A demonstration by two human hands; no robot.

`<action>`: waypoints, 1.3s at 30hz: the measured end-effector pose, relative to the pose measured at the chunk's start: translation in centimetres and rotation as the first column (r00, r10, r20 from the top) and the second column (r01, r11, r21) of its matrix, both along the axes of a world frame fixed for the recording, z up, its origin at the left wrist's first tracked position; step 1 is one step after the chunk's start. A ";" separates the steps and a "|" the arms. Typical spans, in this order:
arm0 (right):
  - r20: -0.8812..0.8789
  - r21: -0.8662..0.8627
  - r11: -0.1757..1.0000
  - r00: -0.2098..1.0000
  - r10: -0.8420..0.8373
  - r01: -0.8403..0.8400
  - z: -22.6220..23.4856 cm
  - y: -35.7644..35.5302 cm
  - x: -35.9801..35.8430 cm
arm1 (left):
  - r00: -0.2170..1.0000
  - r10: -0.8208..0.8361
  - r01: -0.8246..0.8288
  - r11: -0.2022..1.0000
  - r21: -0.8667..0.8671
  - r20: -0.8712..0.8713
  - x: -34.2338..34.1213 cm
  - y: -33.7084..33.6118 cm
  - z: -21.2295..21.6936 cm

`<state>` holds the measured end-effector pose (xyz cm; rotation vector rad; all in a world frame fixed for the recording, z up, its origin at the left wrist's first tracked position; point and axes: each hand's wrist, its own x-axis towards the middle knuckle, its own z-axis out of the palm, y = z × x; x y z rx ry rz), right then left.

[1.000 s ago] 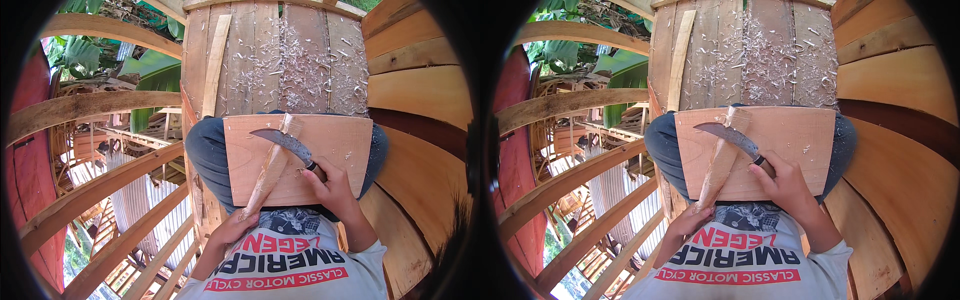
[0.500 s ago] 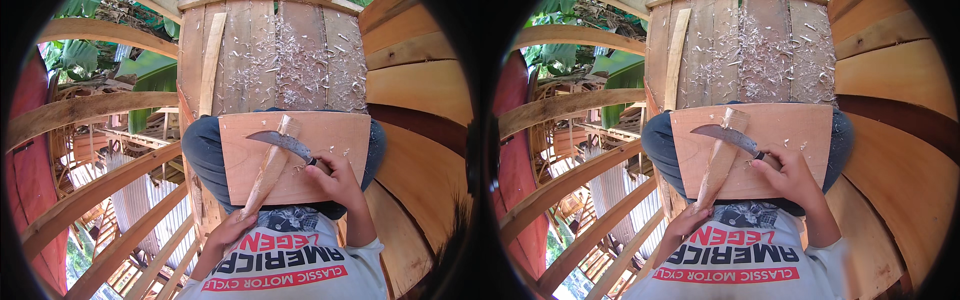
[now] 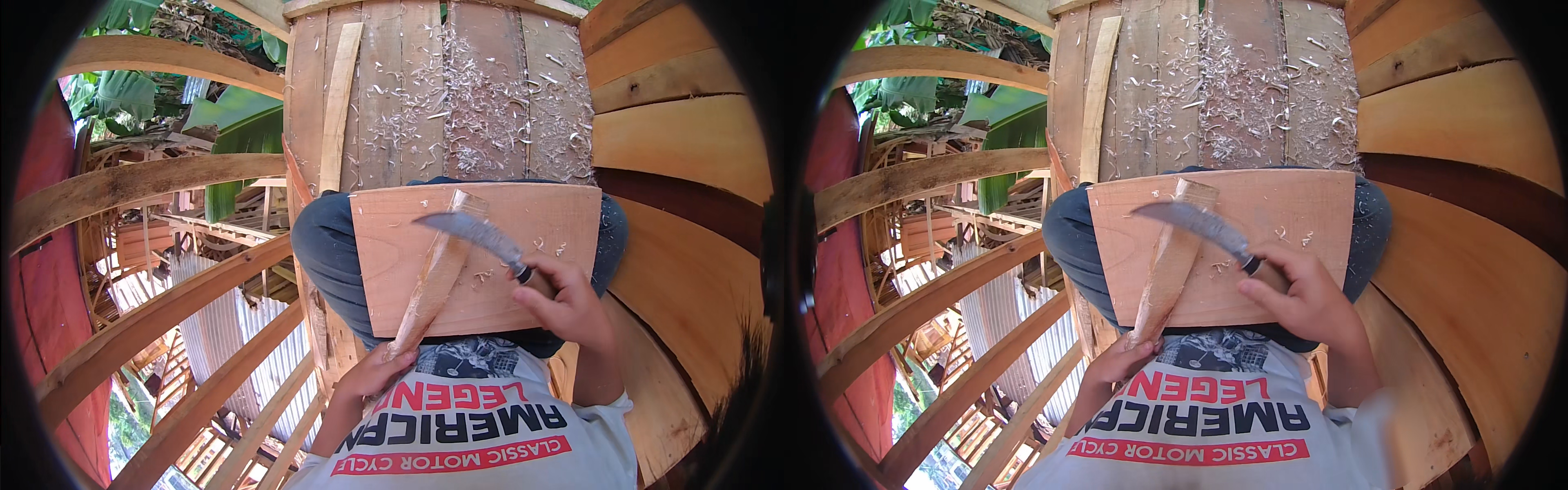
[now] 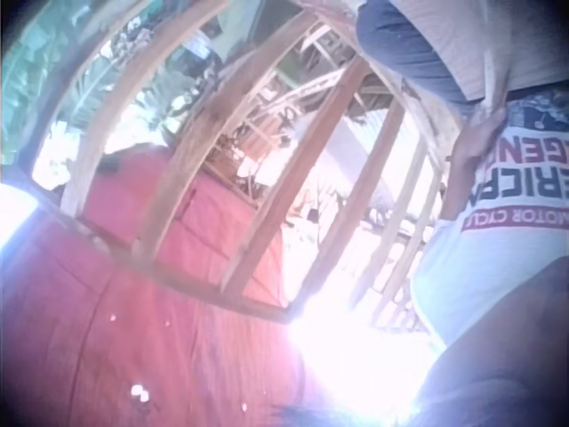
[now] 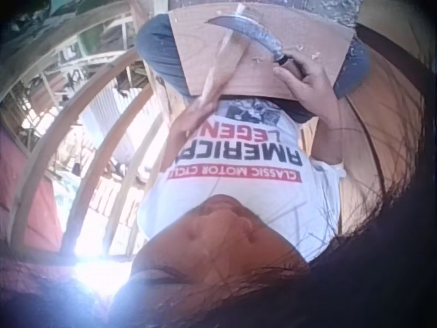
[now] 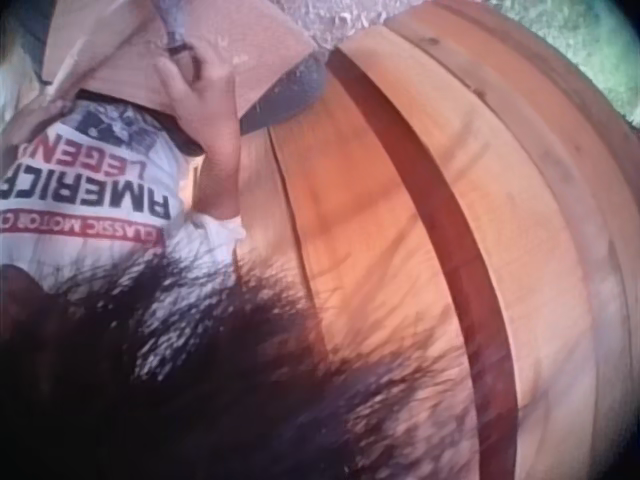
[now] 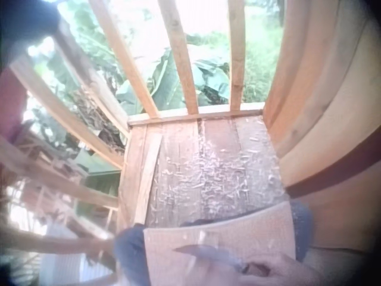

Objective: The person sits cross-legged on a wooden platform and uses a curved knife to shave thin strips from a small wooden stick. The person repeatedly rotates the stick and shaves its surface, producing wood shavings that accumulate on the platform.

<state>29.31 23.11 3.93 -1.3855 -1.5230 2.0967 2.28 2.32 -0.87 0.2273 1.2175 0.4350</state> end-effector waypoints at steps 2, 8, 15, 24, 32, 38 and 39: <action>-0.126 -0.070 0.978 0.975 0.185 -0.195 -1.2 -1.0 -0.7 | 1.000 0.014 -0.014 1.000 -0.007 0.008 -0.1 -0.1 0.1; -0.120 -0.085 0.993 0.988 -0.094 0.084 -3.2 -1.5 -1.5 | 1.000 0.002 -0.001 0.999 -0.034 0.023 -0.4 -0.4 -0.2; -0.038 0.038 0.999 0.999 0.039 -0.037 -2.8 -1.5 -1.5 | 0.997 0.057 -0.056 0.998 -0.039 0.047 0.0 -0.2 0.1; -0.007 0.080 0.994 0.997 -0.079 0.080 -2.8 -1.0 -1.0 | 0.998 0.044 -0.041 0.997 -0.059 0.051 -0.1 0.0 -0.1; -0.038 0.068 0.991 0.993 -0.114 0.117 -2.6 -2.2 -2.4 | 0.996 0.062 -0.060 0.998 -0.030 0.057 -0.2 -0.3 -0.4; 0.010 -0.093 0.993 0.997 -0.073 0.073 -2.4 -1.8 -1.9 | 0.994 0.089 -0.084 0.993 -0.087 0.063 0.0 0.2 0.5; 0.043 -0.270 0.962 0.999 -0.030 0.041 -1.1 -1.4 -2.3 | 0.996 0.071 -0.065 0.992 -0.112 0.054 -0.1 0.3 0.5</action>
